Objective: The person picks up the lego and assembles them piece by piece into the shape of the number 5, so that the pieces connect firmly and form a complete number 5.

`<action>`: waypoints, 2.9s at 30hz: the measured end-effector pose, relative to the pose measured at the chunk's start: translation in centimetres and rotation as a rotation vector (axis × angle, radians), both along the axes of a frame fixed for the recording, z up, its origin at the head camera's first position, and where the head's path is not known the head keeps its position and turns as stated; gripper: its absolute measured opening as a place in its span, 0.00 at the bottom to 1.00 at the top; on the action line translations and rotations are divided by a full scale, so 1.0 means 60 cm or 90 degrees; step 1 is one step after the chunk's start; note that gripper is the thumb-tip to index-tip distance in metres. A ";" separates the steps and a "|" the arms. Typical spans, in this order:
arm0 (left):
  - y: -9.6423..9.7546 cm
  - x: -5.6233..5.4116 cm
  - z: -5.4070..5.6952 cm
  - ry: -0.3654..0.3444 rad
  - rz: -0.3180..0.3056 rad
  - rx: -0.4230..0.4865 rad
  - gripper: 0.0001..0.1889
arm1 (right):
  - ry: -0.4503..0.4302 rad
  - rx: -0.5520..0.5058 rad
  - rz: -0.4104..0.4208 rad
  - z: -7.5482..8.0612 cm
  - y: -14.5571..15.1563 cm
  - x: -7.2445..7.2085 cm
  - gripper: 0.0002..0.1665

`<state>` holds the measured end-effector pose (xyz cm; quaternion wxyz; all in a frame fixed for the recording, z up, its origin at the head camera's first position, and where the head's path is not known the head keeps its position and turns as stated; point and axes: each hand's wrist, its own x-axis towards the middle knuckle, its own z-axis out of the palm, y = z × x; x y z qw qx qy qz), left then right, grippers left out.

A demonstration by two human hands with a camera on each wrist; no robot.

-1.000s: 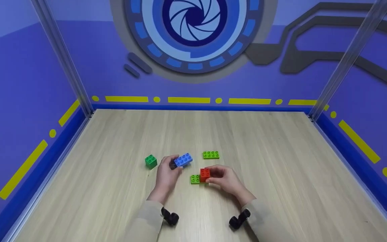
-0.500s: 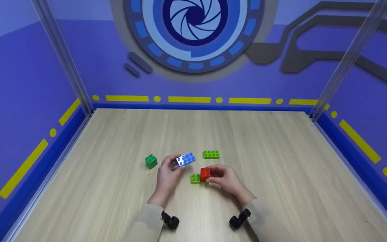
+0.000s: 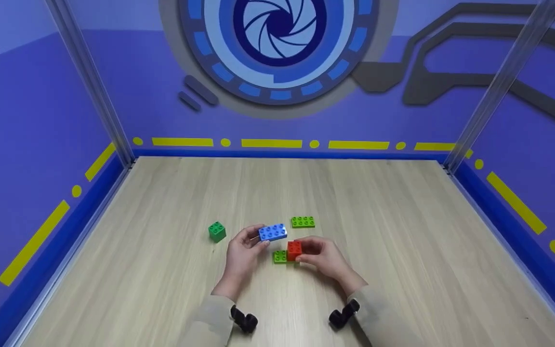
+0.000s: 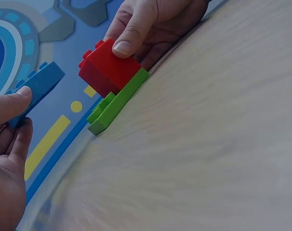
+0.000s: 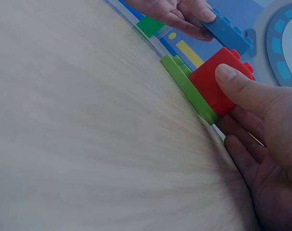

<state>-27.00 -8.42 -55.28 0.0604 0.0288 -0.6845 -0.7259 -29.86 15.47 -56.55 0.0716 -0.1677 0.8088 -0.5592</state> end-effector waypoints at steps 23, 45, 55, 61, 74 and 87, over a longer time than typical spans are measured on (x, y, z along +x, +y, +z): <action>0.017 0.011 -0.003 0.023 -0.087 0.002 0.22 | 0.000 -0.007 0.006 0.000 0.001 0.000 0.26; 0.023 0.011 -0.008 0.021 -0.126 -0.017 0.22 | 0.008 -0.008 0.021 -0.003 0.003 -0.003 0.24; 0.023 0.012 -0.009 0.019 -0.132 -0.019 0.22 | 0.015 -0.023 0.026 -0.005 0.003 -0.002 0.24; 0.025 0.011 -0.008 0.023 -0.132 -0.029 0.22 | 0.004 -0.032 0.027 -0.004 0.002 -0.002 0.27; 0.024 0.012 -0.012 0.018 -0.135 -0.042 0.23 | 0.037 -0.155 0.025 -0.001 0.005 0.003 0.30; 0.025 0.010 -0.013 0.013 -0.134 -0.046 0.22 | 0.021 -0.124 -0.013 0.004 0.001 0.006 0.26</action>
